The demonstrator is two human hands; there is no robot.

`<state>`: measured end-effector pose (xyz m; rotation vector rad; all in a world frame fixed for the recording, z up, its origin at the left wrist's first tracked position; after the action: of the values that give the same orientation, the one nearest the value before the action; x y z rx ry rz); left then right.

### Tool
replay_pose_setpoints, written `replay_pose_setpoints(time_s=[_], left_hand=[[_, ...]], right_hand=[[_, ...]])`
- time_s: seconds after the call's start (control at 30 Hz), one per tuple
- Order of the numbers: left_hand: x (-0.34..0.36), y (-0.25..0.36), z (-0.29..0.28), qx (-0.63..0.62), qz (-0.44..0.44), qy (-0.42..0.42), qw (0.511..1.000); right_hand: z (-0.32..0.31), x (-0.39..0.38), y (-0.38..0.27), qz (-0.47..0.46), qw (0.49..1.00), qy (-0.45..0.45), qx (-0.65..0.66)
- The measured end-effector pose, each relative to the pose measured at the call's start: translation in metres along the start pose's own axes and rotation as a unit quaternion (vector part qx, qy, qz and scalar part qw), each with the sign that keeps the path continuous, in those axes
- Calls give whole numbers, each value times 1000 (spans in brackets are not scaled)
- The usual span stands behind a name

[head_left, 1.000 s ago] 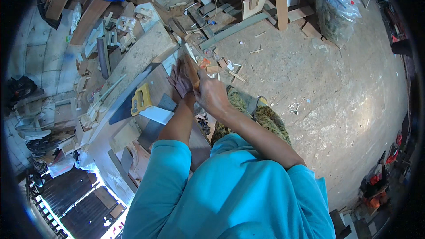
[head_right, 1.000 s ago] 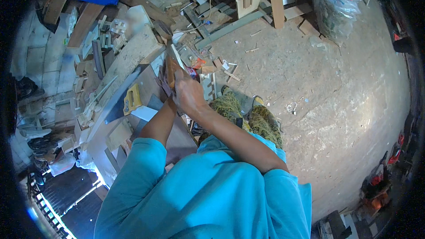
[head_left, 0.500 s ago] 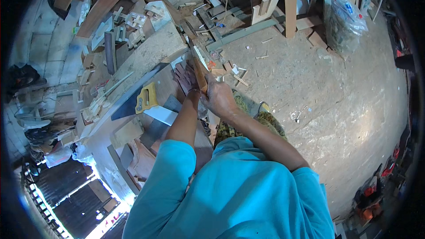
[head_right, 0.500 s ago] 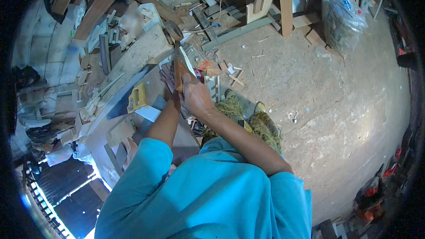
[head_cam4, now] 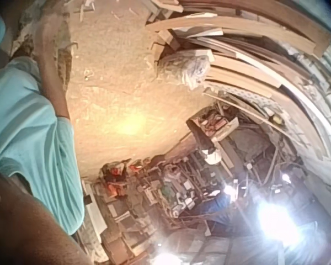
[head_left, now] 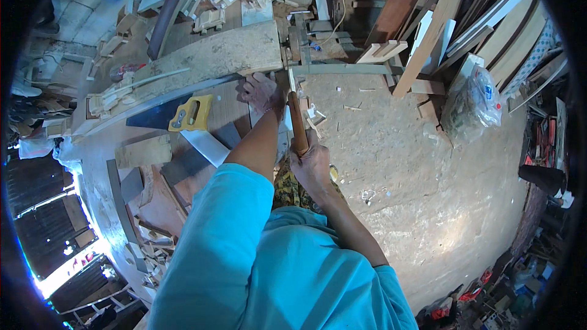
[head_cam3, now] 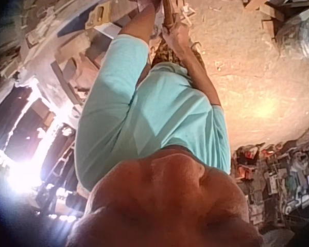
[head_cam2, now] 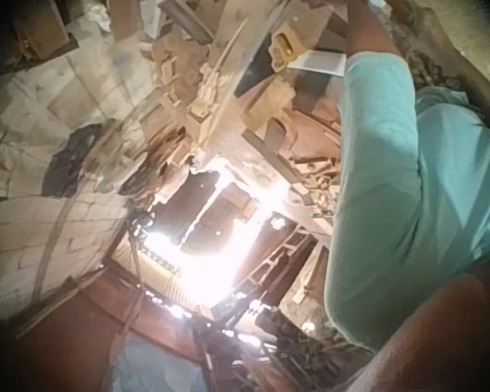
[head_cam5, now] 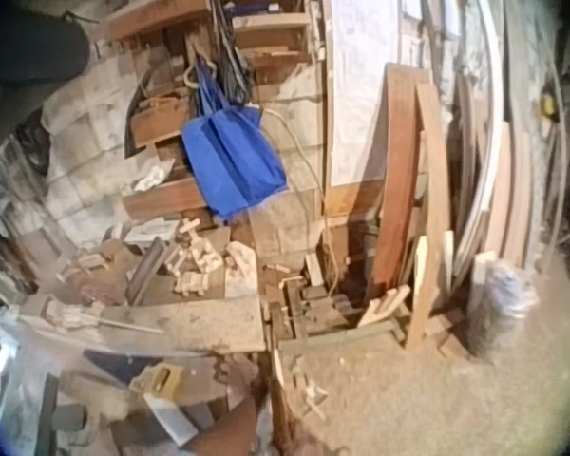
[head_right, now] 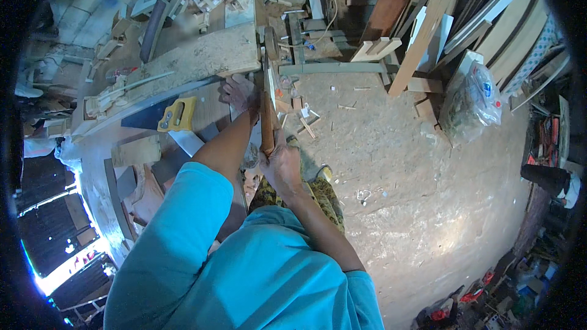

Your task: The person cuts a piece of wood with a hand saw while holding the wood on a workbench by hand.

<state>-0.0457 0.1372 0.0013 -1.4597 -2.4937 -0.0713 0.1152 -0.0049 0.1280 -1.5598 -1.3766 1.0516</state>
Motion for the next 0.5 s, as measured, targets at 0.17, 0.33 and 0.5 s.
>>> replay_pose_setpoints(time_s=[0.17,0.33,0.5], left_hand=[[-3,1,13,3,-6,-66,998],[2,3,6,68,6,-34,997],[-1,11,-18,3,-4,-37,999]], right_hand=[[-9,5,5,6,998,-4,55],[-7,3,5,21,999,-22,21],[-12,1,6,21,1000,-2,-2]])
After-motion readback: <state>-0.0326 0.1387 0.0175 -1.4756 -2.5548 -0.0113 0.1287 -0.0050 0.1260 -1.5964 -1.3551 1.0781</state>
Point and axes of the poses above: each hand's wrist, its own x-axis towards the middle knuckle, its own z-axis out of the palm, y = z × x, the point moved 10 cm from there along x, towards the middle knuckle, and after that the axes turned 9 degrees about x, right-handed, at the moved point
